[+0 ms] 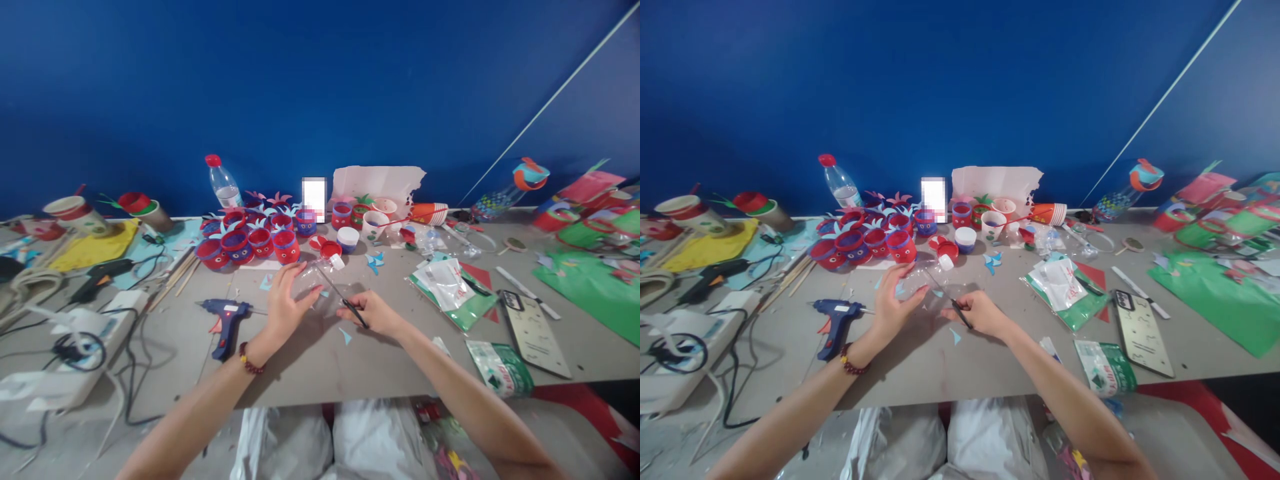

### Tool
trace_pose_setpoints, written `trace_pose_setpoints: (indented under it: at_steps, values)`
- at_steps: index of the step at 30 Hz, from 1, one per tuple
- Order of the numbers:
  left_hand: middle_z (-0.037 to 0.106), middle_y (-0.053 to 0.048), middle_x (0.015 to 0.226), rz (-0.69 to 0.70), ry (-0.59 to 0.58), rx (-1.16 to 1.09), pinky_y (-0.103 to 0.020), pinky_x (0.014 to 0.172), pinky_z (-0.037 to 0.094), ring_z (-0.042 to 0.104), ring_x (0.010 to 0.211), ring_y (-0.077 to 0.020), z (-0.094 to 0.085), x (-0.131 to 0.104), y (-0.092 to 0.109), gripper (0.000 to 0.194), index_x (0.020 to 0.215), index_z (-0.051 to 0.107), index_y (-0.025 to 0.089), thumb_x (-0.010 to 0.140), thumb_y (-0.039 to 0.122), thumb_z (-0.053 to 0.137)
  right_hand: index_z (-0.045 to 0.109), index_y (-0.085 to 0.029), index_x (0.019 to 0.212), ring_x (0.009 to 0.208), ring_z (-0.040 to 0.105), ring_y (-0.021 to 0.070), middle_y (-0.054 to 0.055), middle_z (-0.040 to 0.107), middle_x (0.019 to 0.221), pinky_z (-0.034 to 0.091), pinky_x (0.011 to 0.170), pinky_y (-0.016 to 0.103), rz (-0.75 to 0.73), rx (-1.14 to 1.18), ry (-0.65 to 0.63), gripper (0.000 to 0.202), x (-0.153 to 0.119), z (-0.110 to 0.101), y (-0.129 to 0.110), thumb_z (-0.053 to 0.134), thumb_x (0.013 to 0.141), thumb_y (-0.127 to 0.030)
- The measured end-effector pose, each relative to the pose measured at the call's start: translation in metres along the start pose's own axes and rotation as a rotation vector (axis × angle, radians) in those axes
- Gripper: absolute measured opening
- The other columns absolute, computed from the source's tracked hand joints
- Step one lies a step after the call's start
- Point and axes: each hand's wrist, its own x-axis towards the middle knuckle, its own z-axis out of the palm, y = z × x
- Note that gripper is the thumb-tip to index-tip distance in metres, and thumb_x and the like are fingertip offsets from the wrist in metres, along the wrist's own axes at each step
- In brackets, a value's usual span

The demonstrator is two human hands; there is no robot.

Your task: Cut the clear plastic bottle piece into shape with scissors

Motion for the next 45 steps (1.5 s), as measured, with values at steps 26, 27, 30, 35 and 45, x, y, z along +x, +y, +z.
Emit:
trace_pose_setpoints:
  at_steps: [26, 27, 30, 35, 45]
  values:
    - [0.072, -0.01, 0.104, -0.113, -0.143, -0.156, -0.037, 0.079, 0.058, 0.07, 0.092, -0.0229, -0.008, 0.017, 0.0, 0.04, 0.112, 0.06, 0.02, 0.078, 0.038, 0.069, 0.034, -0.02, 0.054, 0.052, 0.021, 0.0069, -0.007, 0.024, 0.053, 0.015, 0.045, 0.024, -0.05, -0.074, -0.02, 0.055, 0.0, -0.002, 0.001, 0.071, 0.069, -0.058]
    - [0.072, -0.01, 0.105, -0.102, -0.137, -0.147, -0.038, 0.08, 0.058, 0.07, 0.092, -0.0232, -0.007, 0.015, 0.0, 0.041, 0.113, 0.059, 0.02, 0.078, 0.039, 0.07, 0.033, -0.02, 0.054, 0.052, 0.021, 0.0067, -0.007, 0.024, 0.053, 0.015, 0.045, 0.024, -0.049, -0.054, -0.025, 0.055, 0.0, -0.001, 0.0, 0.071, 0.069, -0.057]
    - [0.071, -0.009, 0.106, -0.058, -0.141, -0.084, -0.039, 0.081, 0.057, 0.07, 0.092, -0.0232, -0.005, 0.01, 0.0, 0.045, 0.117, 0.058, 0.02, 0.078, 0.04, 0.07, 0.033, -0.02, 0.053, 0.051, 0.021, 0.0062, -0.008, 0.023, 0.052, 0.015, 0.046, 0.023, -0.044, -0.009, -0.032, 0.055, -0.002, 0.0, -0.002, 0.074, 0.067, -0.054]
    - [0.07, -0.009, 0.106, -0.02, -0.151, -0.024, -0.038, 0.08, 0.057, 0.069, 0.09, -0.0223, -0.004, 0.003, 0.001, 0.049, 0.118, 0.056, 0.021, 0.079, 0.045, 0.07, 0.033, -0.02, 0.055, 0.051, 0.022, 0.006, -0.008, 0.025, 0.052, 0.015, 0.045, 0.024, -0.052, -0.01, -0.046, 0.055, -0.005, -0.001, -0.006, 0.073, 0.069, -0.056]
    - [0.069, -0.008, 0.101, -0.03, -0.135, 0.047, -0.037, 0.078, 0.055, 0.067, 0.087, -0.0226, -0.003, 0.002, 0.002, 0.05, 0.117, 0.056, 0.02, 0.079, 0.05, 0.069, 0.037, -0.019, 0.055, 0.051, 0.023, 0.0064, -0.008, 0.026, 0.052, 0.017, 0.046, 0.023, -0.043, -0.031, -0.021, 0.057, -0.001, 0.0, -0.001, 0.073, 0.066, -0.061]
